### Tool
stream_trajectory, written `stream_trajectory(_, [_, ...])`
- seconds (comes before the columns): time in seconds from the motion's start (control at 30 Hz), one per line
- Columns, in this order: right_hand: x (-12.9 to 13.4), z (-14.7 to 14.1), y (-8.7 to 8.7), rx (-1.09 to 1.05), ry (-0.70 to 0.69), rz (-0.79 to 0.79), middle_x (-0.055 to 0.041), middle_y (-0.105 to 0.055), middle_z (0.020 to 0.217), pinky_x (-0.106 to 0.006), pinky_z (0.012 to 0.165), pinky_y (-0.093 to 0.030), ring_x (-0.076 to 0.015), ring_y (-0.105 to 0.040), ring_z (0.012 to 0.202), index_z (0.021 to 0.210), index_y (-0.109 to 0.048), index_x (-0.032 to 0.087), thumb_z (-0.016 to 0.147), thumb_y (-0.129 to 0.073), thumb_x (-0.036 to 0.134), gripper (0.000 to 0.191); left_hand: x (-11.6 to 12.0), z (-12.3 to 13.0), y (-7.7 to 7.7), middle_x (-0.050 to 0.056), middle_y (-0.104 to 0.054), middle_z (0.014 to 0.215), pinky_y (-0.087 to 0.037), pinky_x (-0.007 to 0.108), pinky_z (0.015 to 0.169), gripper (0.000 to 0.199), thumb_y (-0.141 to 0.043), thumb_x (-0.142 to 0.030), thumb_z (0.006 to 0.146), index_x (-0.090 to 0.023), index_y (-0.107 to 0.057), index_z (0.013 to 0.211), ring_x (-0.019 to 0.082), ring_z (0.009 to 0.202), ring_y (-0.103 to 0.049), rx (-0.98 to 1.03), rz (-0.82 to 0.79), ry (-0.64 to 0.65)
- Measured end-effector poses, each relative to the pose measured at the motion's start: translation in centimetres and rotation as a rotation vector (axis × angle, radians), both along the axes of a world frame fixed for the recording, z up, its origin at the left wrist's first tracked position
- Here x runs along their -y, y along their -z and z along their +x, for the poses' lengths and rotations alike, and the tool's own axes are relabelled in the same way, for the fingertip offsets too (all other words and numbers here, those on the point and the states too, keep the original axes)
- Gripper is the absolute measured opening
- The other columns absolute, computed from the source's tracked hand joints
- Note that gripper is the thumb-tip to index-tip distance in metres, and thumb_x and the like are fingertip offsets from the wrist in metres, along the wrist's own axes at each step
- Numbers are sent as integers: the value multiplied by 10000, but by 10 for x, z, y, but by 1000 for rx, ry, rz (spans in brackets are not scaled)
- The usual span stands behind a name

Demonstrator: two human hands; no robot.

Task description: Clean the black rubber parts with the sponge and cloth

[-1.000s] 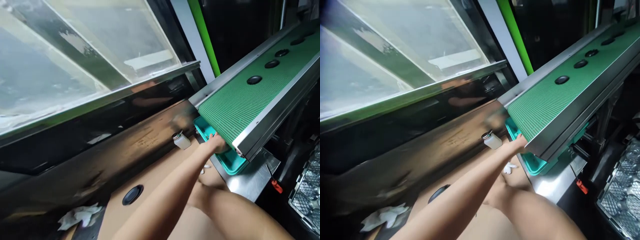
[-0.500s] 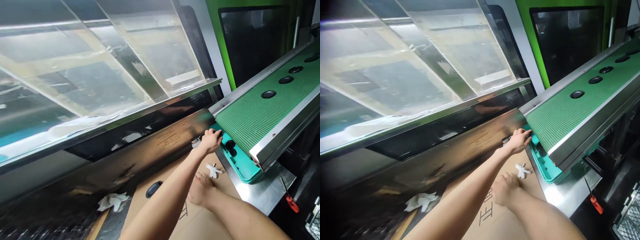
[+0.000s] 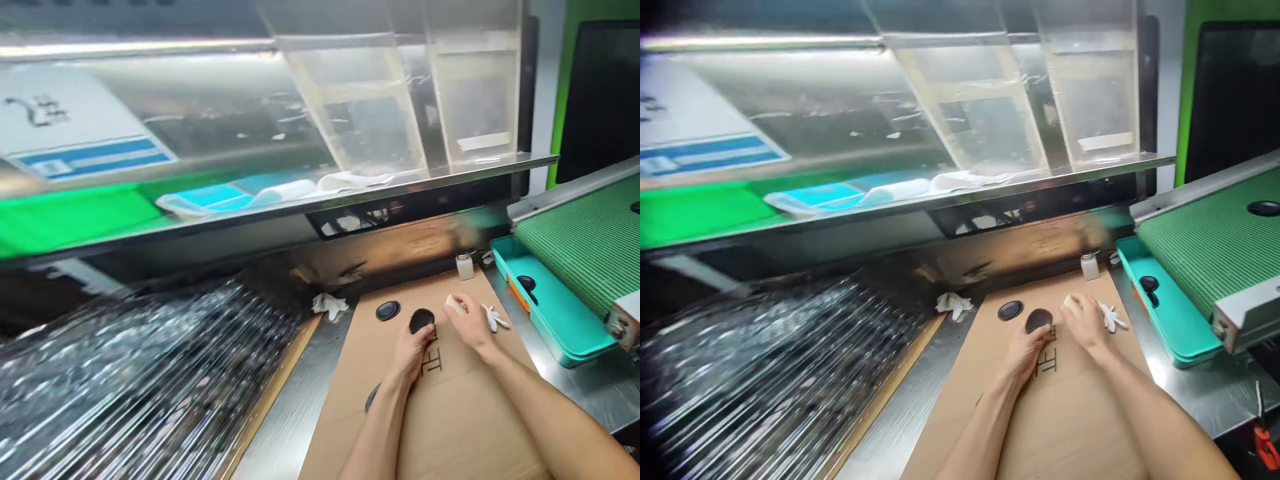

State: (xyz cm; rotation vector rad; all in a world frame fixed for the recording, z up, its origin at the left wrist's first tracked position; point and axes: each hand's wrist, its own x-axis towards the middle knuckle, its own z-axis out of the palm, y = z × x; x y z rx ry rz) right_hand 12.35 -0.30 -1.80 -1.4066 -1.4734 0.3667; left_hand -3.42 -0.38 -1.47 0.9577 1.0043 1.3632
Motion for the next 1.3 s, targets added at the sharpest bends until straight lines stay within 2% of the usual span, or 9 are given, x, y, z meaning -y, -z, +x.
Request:
stream_trajectory(0.17, [0,-2,3,84,-91,118,-76,-699,1133,-392,967,-484,-238,-624,1068,1157,-682,215,886,-676,411,334,6,11,-4,21,-677,894,-488,218,670,314,-740,-78,646,-155,-691,947,115,750,-605,367,-62,302])
stream_trajectory(0.3, [13,-11,3,213,-70,206,-122,-658,1186,-434,1002,-468,-265,-584,1120,1272,-656,199,956,-594,425,393,5,15,-5,54,-698,862,-511,249,669,112,-657,-213,834,-137,-703,903,146,746,-627,613,-151,335])
stream_trajectory(0.5, [22,-41,6,460,-181,237,-160,-565,1369,-468,1031,-446,-286,-493,1189,1406,-589,176,1031,-418,330,440,0,13,-3,153,-728,1104,-505,367,1027,510,-455,-555,982,-119,-716,1030,266,1112,-672,740,-245,341])
stream_trajectory(0.67, [14,-46,3,452,-53,154,-180,-591,1294,-475,996,-453,-297,-485,1141,1390,-601,156,1026,-403,319,446,-7,14,7,128,-734,1140,-489,336,1068,351,-427,-322,1012,-128,-705,1103,228,1153,-672,757,-307,244])
stream_trajectory(0.83, [18,-44,2,491,-98,134,-168,-575,1333,-484,997,-436,-296,-482,1160,1393,-599,196,1033,-380,322,440,-8,15,10,160,-722,1180,-507,392,1062,362,-471,-323,974,-104,-707,1141,264,1155,-672,767,-310,361])
stream_trajectory(0.9, [17,-42,3,490,-31,113,-177,-588,1311,-483,985,-442,-299,-482,1141,1367,-617,177,1035,-369,324,440,-8,16,9,156,-724,1173,-511,391,1061,337,-463,-275,972,-104,-705,1133,255,1150,-673,771,-298,341])
stream_trajectory(1.03, [15,-41,7,545,-101,135,-150,-567,1365,-456,985,-452,-292,-482,1129,1396,-593,189,1036,-377,326,441,-9,14,8,171,-728,1138,-524,391,1049,336,-445,-273,975,-91,-713,1064,260,1143,-675,753,-324,328])
stream_trajectory(1.17, [18,-45,11,559,-27,93,-167,-583,1324,-463,982,-454,-298,-487,1121,1375,-610,173,1021,-409,291,424,-10,11,8,153,-733,1114,-534,386,1035,287,-467,-254,961,-116,-711,1022,249,1117,-684,730,-319,282])
stream_trajectory(1.3, [17,-41,8,619,-116,105,-147,-565,1369,-458,981,-449,-296,-485,1130,1390,-594,207,1021,-425,311,419,-10,9,7,160,-729,1110,-546,382,1016,327,-431,-284,986,-110,-706,1019,244,1098,-688,736,-354,308])
